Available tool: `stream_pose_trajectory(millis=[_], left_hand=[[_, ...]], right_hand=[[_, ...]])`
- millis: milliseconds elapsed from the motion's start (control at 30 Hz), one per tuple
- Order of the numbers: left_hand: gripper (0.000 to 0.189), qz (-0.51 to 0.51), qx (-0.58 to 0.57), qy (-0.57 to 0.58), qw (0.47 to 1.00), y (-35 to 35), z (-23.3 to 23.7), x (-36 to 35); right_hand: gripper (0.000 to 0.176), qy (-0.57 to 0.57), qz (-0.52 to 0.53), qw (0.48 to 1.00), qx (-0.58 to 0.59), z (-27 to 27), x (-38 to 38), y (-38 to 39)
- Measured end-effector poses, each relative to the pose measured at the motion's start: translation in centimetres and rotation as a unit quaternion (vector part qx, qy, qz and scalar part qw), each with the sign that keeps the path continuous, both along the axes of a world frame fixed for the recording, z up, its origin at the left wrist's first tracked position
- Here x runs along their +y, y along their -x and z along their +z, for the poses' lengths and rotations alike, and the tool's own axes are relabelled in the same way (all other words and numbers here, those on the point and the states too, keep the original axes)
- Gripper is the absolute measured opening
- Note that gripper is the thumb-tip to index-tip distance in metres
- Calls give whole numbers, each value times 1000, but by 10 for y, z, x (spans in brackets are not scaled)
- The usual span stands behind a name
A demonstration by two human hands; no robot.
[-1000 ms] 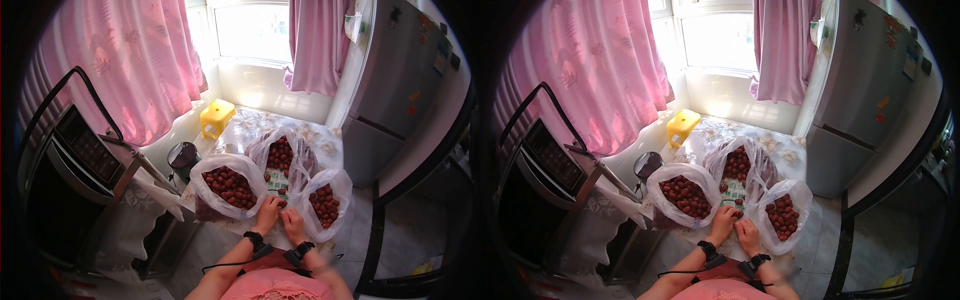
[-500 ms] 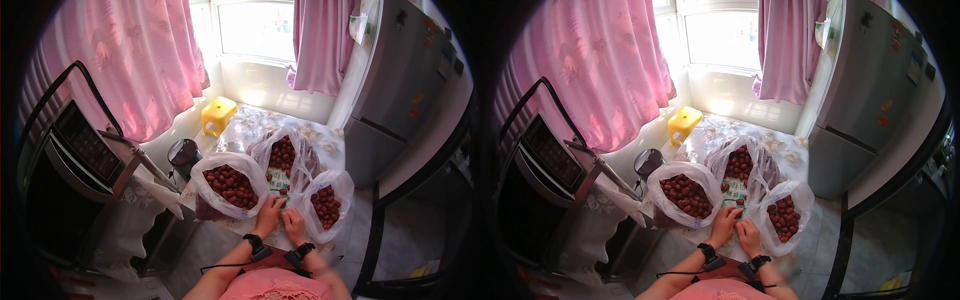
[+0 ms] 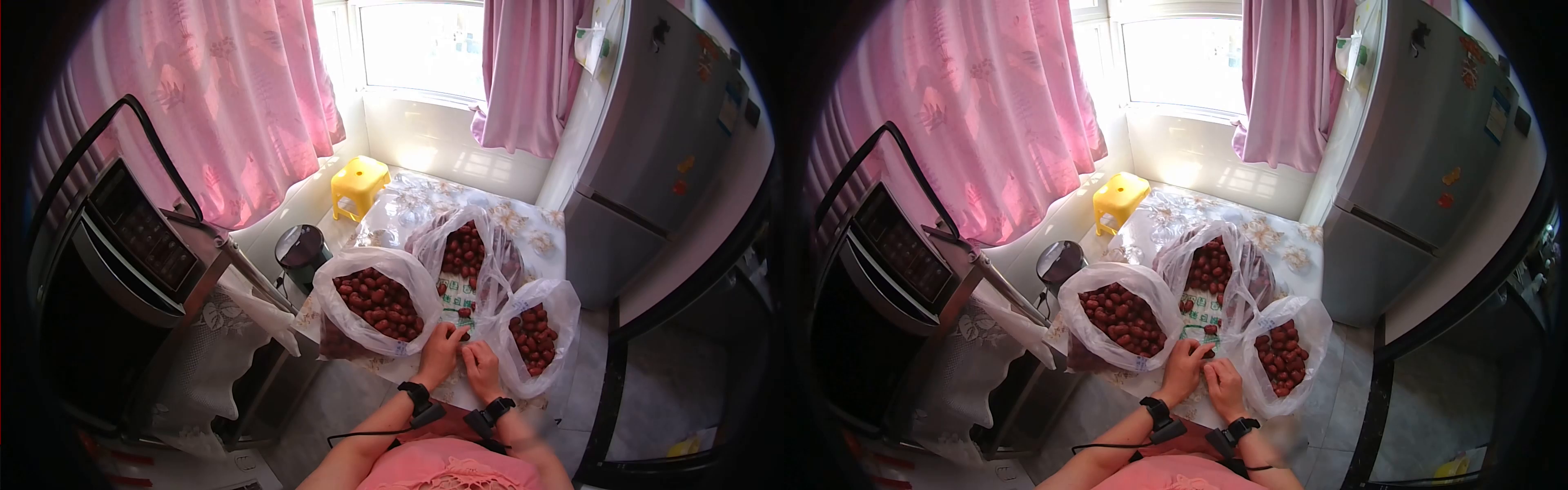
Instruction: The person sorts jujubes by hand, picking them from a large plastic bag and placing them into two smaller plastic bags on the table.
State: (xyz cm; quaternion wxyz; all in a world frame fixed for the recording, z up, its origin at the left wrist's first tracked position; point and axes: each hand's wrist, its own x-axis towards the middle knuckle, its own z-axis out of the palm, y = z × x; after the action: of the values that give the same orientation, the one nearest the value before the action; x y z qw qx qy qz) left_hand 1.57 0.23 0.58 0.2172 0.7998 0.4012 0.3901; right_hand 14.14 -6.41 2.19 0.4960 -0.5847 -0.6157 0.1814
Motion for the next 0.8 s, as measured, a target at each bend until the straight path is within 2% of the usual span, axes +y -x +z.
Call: stream_pose_trajectory(millis=[167, 233, 333, 800], left_hand=[[37, 1, -7, -2, 1000, -1, -3, 0], [32, 15, -67, 27, 997, -2, -4, 0], [29, 7, -85, 49, 995, -1, 2, -1], [24, 12, -67, 24, 997, 0, 0, -1]], right_hand=[[10, -3, 0, 1000, 1, 0, 0, 0], [11, -6, 2, 1000, 13, 2, 0, 1], [11, -5, 2, 1000, 9, -1, 0, 0], [11, 6, 0, 1000, 11, 1, 0, 0]])
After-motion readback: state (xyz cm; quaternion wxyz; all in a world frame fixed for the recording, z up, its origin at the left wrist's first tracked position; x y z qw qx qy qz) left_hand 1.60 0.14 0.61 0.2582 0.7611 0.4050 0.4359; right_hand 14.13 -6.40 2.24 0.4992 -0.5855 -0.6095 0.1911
